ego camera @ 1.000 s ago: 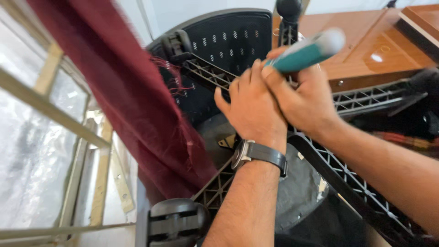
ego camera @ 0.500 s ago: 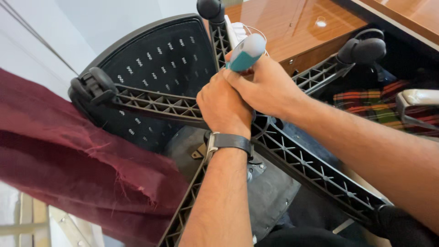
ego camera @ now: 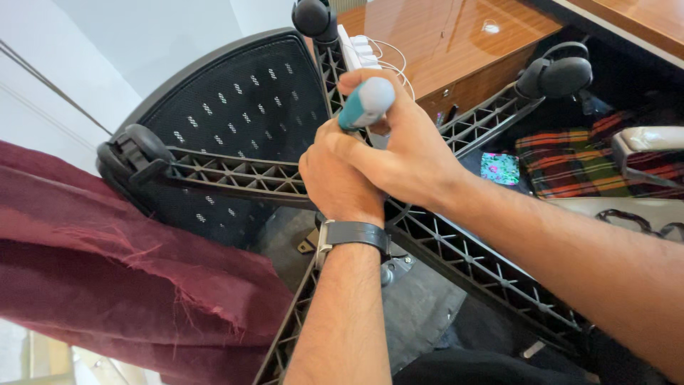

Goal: The person uses a screwdriver to tighten a screw on the underside of an overturned office chair. The hands hold the chair frame steady while turning the screwdriver repeatedly to secure the joint.

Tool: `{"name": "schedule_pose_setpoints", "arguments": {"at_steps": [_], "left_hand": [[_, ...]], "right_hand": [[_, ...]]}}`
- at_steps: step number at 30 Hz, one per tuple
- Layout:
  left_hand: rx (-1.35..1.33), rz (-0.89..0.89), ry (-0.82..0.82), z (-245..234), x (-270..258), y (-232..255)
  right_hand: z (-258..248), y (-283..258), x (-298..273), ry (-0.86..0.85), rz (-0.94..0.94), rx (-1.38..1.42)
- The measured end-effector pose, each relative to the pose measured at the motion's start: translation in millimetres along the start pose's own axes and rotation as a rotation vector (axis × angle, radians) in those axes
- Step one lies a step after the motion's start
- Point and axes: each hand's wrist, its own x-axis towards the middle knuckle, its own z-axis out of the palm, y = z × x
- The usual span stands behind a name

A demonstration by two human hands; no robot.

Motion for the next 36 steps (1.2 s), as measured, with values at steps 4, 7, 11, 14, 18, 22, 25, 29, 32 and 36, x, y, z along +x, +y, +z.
{"name": "schedule_pose_setpoints", "arguments": {"at_steps": [4, 7, 11, 14, 18, 22, 25, 29, 32, 36], "left_hand": [[0.036, -0.011, -0.167, -1, 4, -3], [0.091, -0.043, -0.177, 0, 2, -4], [0.019, -0.095, -0.145, 1, 1, -3], [0.016, -0.033, -0.091, 1, -1, -4], [0.026, 0.041, -0.137, -1, 0, -4], [0.007, -0.073, -0.131, -2, 1, 0], [0.074, -0.134, -0.191, 2, -1, -2], [0.135, 0.007, -0.180, 9, -2, -10], [0.148, -0.083, -0.153, 10, -2, -11], [0.081, -0.220, -0.259, 5, 5, -3]], "right_hand": [[-6, -10, -1, 0.008, 0.062, 0.080], [-3, -8, 7, 0.019, 0.192, -0.171], [0, 0, 7, -0.032, 0.118, -0.149], [-3, 6, 0, -0.110, 0.008, -0.030], [-9, 10, 1, -0.167, 0.068, -0.033], [-10, 0, 10, -0.099, 0.234, -0.320], [-11, -8, 14, -0.085, 0.310, -0.419], [-18, -14, 4, -0.098, 0.095, -0.087], [-18, -17, 6, -0.059, 0.031, -0.168], [-23, -26, 19, -0.008, 0.179, -0.584]]}}
